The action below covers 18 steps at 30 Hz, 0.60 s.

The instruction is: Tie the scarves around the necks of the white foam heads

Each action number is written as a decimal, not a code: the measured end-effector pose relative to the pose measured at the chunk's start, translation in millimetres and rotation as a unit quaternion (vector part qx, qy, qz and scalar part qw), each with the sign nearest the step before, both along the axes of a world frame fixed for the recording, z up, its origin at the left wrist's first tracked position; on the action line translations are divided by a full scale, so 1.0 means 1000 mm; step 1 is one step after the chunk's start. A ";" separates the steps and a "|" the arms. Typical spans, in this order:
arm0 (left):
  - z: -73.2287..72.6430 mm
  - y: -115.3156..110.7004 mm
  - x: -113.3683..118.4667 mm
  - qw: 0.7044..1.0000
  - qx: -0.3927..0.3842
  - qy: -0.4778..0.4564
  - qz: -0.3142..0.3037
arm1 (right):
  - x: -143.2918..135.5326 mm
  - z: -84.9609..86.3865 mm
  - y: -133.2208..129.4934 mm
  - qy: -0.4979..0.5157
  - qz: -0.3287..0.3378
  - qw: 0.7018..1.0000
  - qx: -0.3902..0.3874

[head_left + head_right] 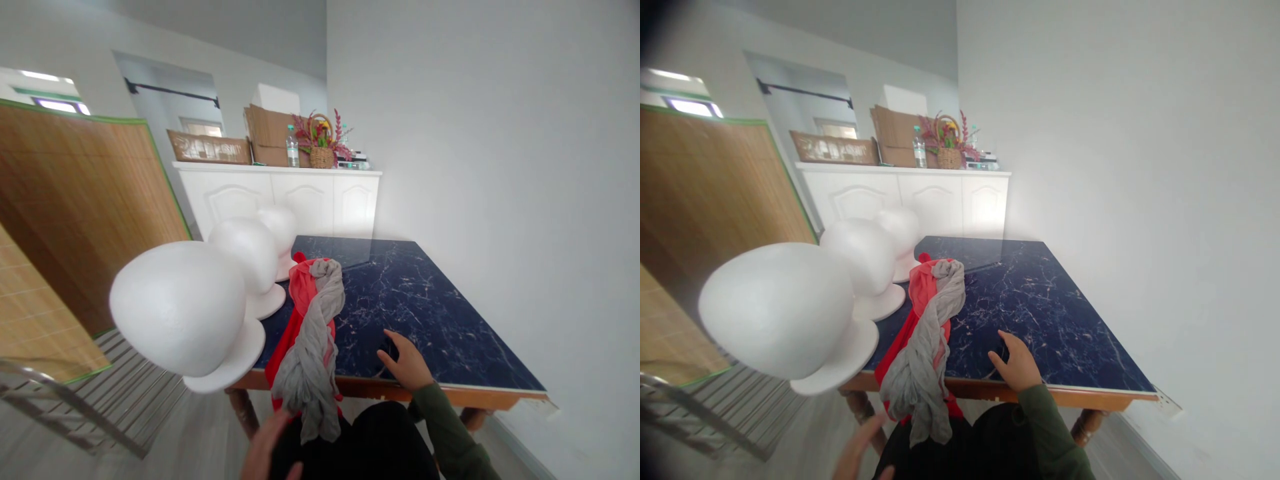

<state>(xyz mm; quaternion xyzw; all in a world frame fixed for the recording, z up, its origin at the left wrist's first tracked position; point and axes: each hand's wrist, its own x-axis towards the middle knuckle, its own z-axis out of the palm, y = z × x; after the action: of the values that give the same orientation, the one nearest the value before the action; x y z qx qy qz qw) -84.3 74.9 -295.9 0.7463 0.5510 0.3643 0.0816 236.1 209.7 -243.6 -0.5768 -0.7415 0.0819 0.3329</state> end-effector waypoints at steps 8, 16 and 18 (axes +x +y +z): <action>0.090 0.119 0.148 0.972 -0.029 0.102 -0.209 | -0.010 0.011 -0.005 -0.049 0.003 0.998 -0.025; 0.061 0.161 0.155 0.968 -0.065 0.192 -0.148 | -0.010 0.009 -0.003 -0.021 -0.004 1.000 -0.019; 0.061 0.159 0.154 0.969 -0.067 0.189 -0.147 | -0.010 0.009 -0.003 -0.020 -0.004 1.000 -0.018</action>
<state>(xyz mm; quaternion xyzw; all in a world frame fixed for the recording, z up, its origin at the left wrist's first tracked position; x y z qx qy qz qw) 69.9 233.6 -234.5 0.8674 0.4636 0.1627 0.0790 226.3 206.4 -234.6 -0.5872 -0.7439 0.0822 0.3083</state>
